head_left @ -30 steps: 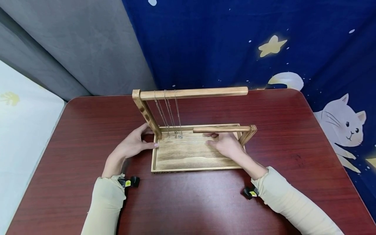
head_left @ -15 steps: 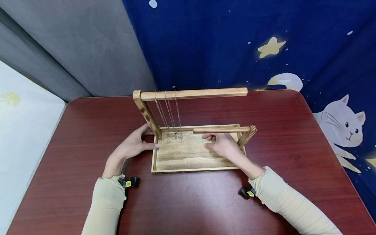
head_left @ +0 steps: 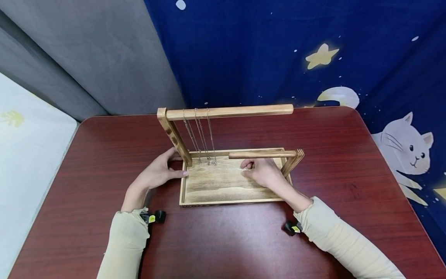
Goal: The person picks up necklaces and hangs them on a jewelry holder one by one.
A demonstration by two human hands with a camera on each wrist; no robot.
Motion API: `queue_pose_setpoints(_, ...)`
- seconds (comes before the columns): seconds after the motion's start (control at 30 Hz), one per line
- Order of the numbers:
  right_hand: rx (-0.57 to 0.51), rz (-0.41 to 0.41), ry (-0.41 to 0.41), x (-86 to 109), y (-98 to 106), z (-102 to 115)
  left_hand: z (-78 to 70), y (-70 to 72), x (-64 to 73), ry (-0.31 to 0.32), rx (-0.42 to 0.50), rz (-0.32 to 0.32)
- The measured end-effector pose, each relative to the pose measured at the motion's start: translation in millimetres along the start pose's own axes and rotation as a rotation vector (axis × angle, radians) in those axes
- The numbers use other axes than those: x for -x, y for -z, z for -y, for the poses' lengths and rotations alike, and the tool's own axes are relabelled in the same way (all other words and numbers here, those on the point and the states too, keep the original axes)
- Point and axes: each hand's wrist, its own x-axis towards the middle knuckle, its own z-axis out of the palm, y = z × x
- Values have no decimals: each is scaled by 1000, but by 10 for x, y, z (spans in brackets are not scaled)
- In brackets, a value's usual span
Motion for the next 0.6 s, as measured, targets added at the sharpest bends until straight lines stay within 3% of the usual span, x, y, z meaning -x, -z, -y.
queue_pose_setpoints(0.4,26,3,-5,4,-5,-6,-1,-10,-7,1,36,6)
queue_pose_setpoints(0.6,51,8,21,6,-2,-9,11,-8,-10,-5,-5,-7)
